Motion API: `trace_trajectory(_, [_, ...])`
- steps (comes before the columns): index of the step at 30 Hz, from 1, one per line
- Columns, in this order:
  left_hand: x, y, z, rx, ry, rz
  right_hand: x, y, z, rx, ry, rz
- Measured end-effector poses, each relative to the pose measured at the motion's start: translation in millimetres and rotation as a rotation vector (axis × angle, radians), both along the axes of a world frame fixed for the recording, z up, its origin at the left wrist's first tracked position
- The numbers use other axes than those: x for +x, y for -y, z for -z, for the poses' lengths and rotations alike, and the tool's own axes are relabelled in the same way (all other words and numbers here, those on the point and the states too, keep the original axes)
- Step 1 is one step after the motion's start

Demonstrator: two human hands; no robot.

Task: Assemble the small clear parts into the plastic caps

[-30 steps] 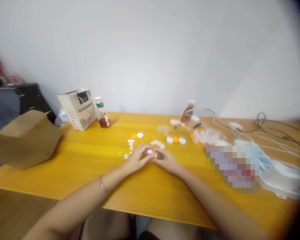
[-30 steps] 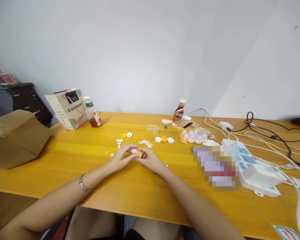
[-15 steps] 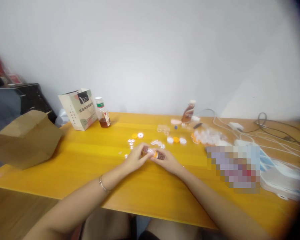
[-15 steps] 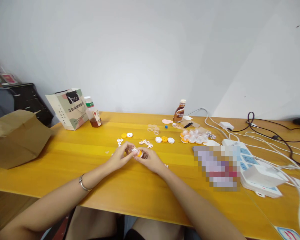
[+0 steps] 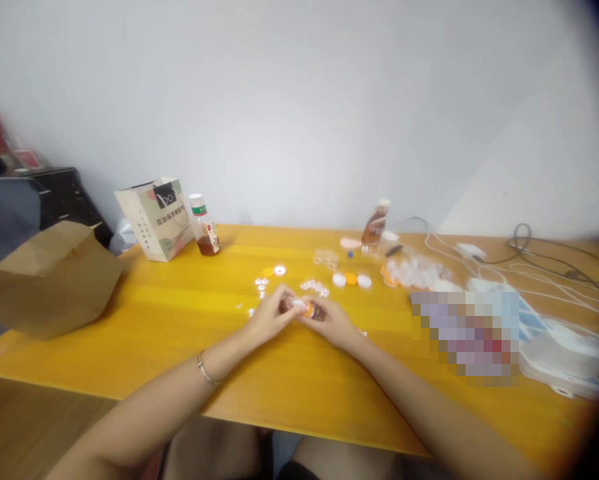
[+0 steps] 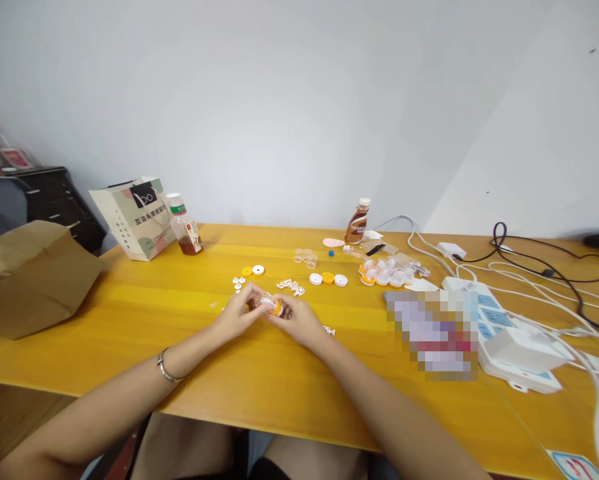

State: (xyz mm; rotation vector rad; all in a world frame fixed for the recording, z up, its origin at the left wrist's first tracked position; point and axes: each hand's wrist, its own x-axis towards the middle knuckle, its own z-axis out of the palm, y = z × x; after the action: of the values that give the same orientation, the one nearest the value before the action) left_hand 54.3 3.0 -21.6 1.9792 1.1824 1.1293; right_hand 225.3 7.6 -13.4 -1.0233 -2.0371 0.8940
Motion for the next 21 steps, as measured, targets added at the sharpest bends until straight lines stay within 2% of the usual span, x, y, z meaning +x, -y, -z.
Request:
trace_trajectory(6, [1, 5, -10.5, 0.1, -0.046, 0.045, 0, -3, 1.5, -0.102, -0.083, -0.045])
trace_trajectory(11, [0, 6, -11.5, 0.123, -0.065, 0.062, 1, -4, 0.3, -0.15, -0.139, -0.066])
trace_trajectory(21, [-1, 1, -9.0, 0.079, -0.021, 0.014, -1, -3, 2.4, -0.095, -0.119, -0.027])
